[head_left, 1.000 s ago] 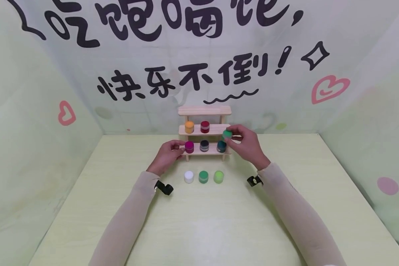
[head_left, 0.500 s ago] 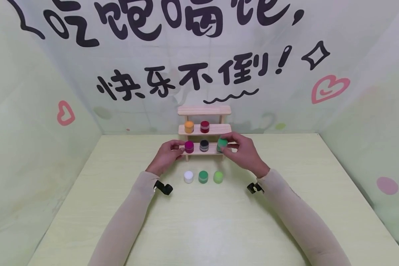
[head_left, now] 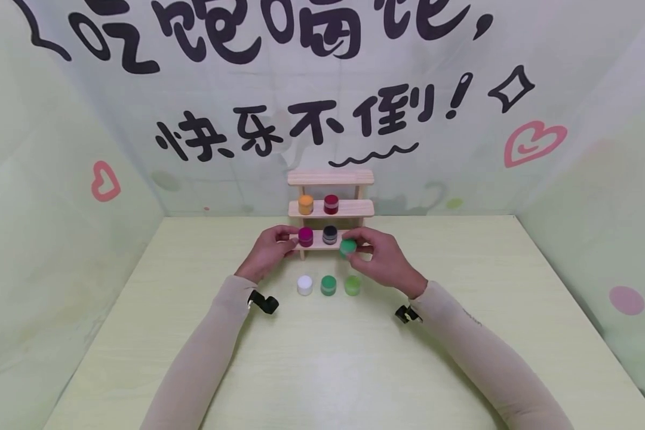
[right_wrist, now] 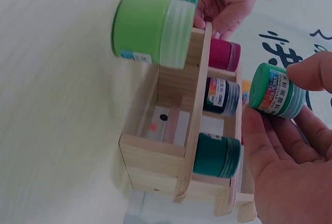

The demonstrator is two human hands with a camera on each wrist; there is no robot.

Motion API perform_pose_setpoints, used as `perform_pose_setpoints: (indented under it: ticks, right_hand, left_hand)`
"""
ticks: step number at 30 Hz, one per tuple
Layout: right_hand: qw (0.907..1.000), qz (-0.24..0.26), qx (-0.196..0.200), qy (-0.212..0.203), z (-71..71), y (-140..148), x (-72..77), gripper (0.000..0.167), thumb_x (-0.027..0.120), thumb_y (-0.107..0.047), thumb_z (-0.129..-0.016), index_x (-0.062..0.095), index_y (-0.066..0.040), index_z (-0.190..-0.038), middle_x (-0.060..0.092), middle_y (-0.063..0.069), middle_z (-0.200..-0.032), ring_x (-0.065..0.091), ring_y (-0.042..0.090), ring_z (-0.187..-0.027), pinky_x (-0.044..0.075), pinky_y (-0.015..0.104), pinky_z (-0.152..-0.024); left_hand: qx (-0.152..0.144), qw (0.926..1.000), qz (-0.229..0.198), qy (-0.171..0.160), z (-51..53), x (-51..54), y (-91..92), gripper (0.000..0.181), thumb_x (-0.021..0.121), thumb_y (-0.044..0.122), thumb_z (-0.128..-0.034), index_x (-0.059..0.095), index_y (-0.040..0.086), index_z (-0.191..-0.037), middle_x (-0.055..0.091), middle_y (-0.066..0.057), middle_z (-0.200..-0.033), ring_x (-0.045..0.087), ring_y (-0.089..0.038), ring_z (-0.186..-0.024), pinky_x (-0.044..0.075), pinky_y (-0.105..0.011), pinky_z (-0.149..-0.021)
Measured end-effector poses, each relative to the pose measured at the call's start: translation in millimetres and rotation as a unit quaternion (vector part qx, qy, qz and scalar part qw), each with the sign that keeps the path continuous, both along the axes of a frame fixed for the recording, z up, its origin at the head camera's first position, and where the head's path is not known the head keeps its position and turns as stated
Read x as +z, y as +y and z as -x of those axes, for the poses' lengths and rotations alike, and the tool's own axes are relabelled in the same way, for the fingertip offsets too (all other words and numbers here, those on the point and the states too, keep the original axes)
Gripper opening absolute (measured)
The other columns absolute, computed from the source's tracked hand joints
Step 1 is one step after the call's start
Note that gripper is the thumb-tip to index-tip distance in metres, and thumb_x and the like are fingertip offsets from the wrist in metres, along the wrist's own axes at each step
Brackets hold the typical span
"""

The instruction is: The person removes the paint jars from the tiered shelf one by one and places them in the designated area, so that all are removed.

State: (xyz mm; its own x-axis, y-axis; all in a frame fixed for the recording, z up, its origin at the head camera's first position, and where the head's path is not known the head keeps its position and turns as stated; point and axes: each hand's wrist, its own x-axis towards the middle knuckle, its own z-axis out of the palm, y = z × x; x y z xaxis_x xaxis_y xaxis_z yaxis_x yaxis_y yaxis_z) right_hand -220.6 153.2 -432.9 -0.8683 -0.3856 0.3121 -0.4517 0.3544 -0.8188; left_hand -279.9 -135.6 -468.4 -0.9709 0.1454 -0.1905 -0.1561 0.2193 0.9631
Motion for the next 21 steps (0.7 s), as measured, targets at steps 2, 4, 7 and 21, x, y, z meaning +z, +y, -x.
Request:
perform_pose_setpoints:
  ticks: [2, 4, 7, 21]
  right_hand:
    - [0.9999, -0.002, 0.011, 0.004, -3.4, -3.3, 0.0, 0.035, 0.076, 0.002, -0.092, 0.069, -0.002, -0.126, 0.071, 0.012, -0.122, 0.072, 0.03, -0.104, 0.065, 0.047, -0.098]
    - [0.9997, -0.006, 0.022, 0.009, -6.8, -6.4, -0.6, 0.035, 0.077, 0.001, -0.093, 0.069, -0.003, -0.126, 0.071, 0.012, -0.121, 0.073, 0.03, -0.105, 0.065, 0.048, -0.097]
    - [0.9991, -0.011, 0.037, 0.015, -11.7, -11.5, -2.3, 0.035, 0.079, -0.002, -0.093, 0.069, -0.003, -0.127, 0.072, 0.011, -0.121, 0.074, 0.03, -0.106, 0.065, 0.05, -0.096]
    - [0.9929, -0.028, 0.113, -0.024, -31.1, -35.8, -12.4, 0.037, 0.078, -0.005, -0.094, 0.068, -0.002, -0.13, 0.071, 0.009, -0.123, 0.073, 0.028, -0.111, 0.066, 0.033, -0.093]
  left_hand:
    - [0.0, 1.0, 0.0, 0.002, -0.7, 0.1, -0.7, 0.033, 0.065, 0.007, -0.1042, 0.066, 0.008, -0.138, 0.046, -0.008, -0.117, 0.058, -0.021, -0.106, 0.064, -0.032, -0.098]
    - [0.001, 1.0, 0.001, 0.002, -1.3, 0.3, -0.8, 0.033, 0.065, 0.007, -0.1042, 0.066, 0.008, -0.137, 0.047, -0.008, -0.118, 0.057, -0.02, -0.105, 0.064, -0.032, -0.098]
    - [0.002, 1.0, -0.002, 0.0, -1.9, 0.8, -0.2, 0.033, 0.065, 0.005, -0.104, 0.066, 0.008, -0.137, 0.047, -0.009, -0.118, 0.056, -0.02, -0.105, 0.064, -0.031, -0.099]
    - [-0.003, 1.0, -0.006, 0.005, 0.6, 0.6, -0.3, 0.033, 0.068, 0.007, -0.1025, 0.067, 0.006, -0.135, 0.049, -0.009, -0.118, 0.054, -0.021, -0.109, 0.065, -0.029, -0.094]
